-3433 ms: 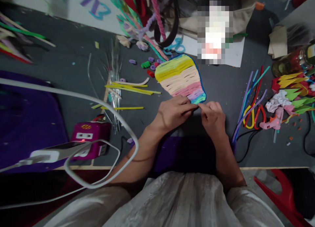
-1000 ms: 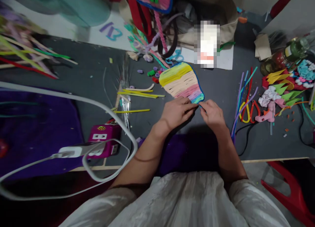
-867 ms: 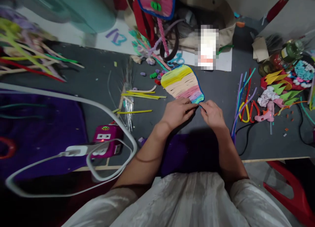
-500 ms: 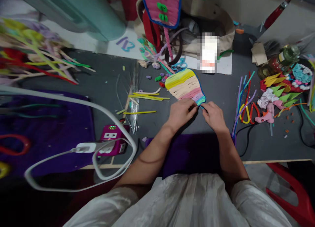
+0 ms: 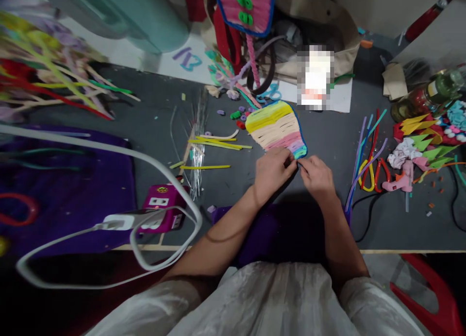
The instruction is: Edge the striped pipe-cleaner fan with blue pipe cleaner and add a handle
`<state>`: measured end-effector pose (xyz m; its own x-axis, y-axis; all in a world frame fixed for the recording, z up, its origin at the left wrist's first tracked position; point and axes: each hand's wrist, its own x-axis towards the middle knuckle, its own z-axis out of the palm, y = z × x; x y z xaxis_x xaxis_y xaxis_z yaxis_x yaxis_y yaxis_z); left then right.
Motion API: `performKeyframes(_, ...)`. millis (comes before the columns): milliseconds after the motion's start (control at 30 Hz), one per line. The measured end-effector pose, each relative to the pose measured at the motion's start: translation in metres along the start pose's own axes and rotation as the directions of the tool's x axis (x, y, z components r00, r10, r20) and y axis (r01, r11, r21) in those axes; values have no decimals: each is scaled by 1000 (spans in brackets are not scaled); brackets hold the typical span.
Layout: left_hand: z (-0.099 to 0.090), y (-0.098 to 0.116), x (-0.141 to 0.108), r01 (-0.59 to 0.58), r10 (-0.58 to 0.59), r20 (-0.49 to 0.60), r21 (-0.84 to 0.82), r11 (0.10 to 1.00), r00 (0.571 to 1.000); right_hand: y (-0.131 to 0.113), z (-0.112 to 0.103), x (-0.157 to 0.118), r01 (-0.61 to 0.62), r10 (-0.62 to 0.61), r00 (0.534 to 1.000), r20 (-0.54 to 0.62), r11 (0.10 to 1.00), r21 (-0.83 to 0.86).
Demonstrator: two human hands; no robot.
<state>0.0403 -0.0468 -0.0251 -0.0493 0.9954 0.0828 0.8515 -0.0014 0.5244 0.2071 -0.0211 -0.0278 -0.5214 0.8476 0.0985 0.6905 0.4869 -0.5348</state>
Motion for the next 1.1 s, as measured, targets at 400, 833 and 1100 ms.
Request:
performKeyframes(400,2,2,-1,21,-21,-17,23,1000,1000,-7,1,0,-7,7,1000,-16,1000,-21)
performKeyframes(833,2,2,1,40,-40,-31,-5,999,999,-7,-1,0,-25,25,999,-19,1000,11)
performKeyframes(1100,3,1,1,47,-48,-41,-22,999,998,-7,-3,2,-16,17,999,-33,999,41)
